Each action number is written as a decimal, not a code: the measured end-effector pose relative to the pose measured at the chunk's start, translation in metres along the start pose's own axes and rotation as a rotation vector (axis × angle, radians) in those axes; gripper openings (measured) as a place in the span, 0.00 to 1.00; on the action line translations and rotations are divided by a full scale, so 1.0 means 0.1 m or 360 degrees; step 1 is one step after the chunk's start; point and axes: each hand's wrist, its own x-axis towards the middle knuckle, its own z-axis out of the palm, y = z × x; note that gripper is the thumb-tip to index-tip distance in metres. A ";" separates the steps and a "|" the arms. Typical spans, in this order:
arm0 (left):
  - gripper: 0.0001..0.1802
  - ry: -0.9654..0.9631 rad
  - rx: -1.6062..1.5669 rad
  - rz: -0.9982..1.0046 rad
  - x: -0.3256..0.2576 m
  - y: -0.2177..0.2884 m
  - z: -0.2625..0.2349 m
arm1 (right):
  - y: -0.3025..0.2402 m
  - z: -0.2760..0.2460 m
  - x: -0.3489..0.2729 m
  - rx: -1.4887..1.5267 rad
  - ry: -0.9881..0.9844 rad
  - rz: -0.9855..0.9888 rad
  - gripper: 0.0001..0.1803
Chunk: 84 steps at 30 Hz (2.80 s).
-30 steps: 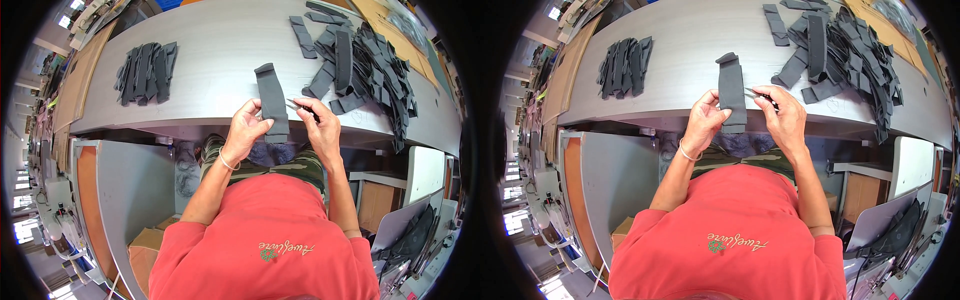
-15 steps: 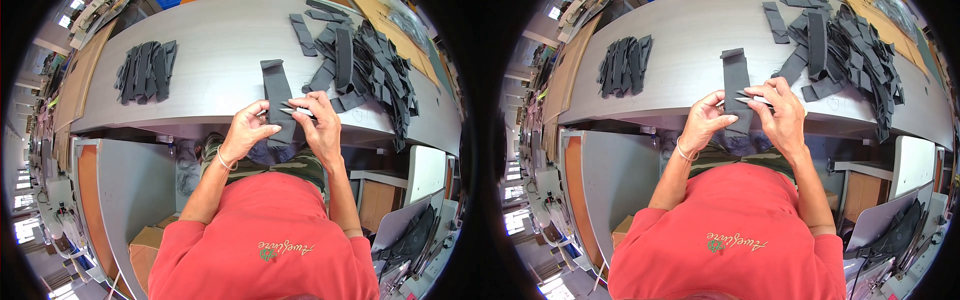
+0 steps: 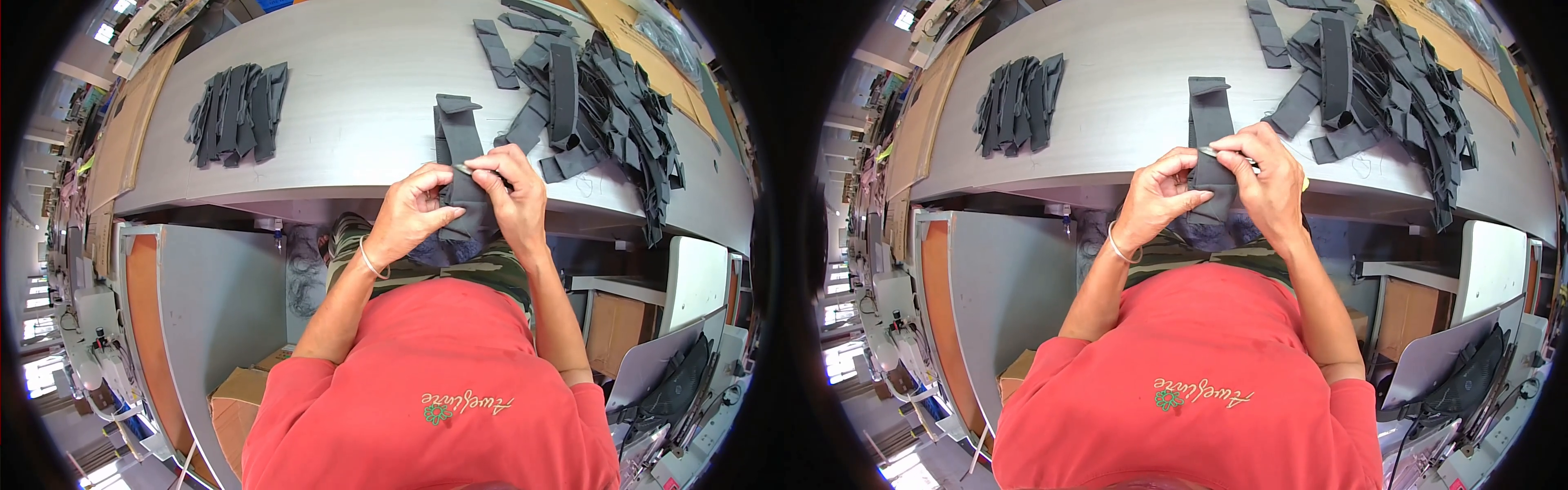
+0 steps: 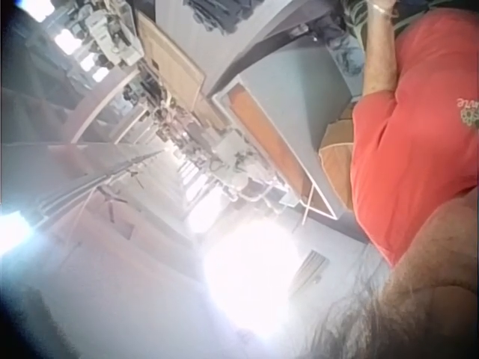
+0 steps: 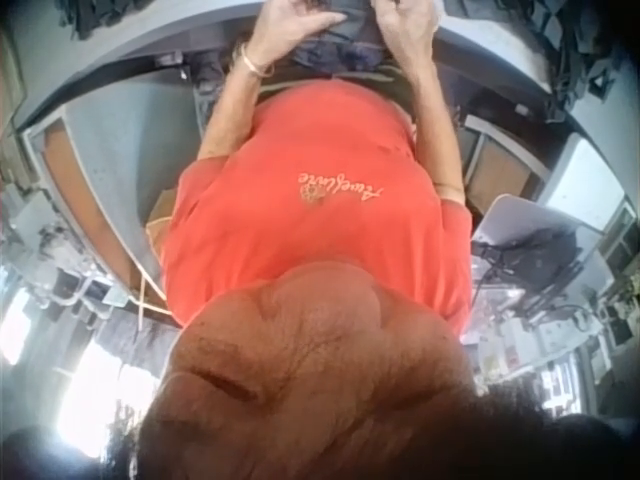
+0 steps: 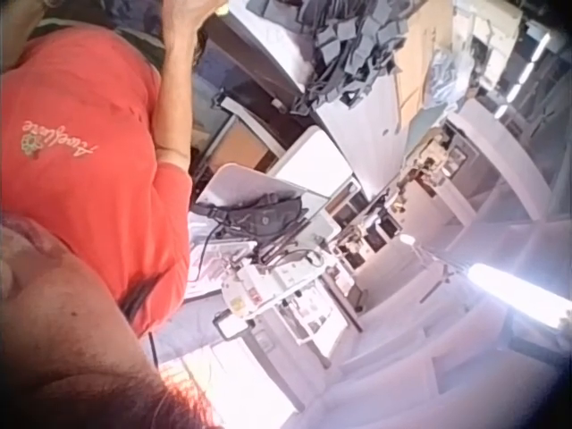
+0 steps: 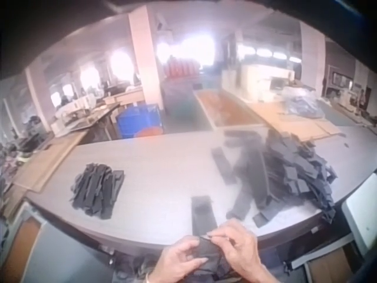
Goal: Trimming excess material and threads from small black fabric pieces using thread snips at a workbench.
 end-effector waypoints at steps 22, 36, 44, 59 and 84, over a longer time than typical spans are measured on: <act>0.21 0.0522 -0.0285 -0.0044 0.39 0.06 -0.06 | 0.06 0.24 -0.08 0.1429 -0.0389 0.0785 0.25; 0.19 0.0220 -0.0102 -0.0240 0.70 -0.48 -0.15 | 0.47 -0.13 -0.03 -0.0156 -0.0168 0.0579 0.16; 0.20 0.0278 0.0056 -0.0216 0.73 -0.58 -0.13 | 0.51 -0.12 -0.02 -0.0594 -0.0414 0.0198 0.08; 0.19 0.0264 0.0082 -0.0249 0.72 -0.54 -0.10 | 0.75 -0.09 -0.02 -0.0597 -0.0388 -0.0161 0.05; 0.17 0.0339 0.0063 -0.0132 0.63 -0.52 -0.11 | 0.50 0.30 0.00 -0.0700 -0.0181 -0.0201 0.06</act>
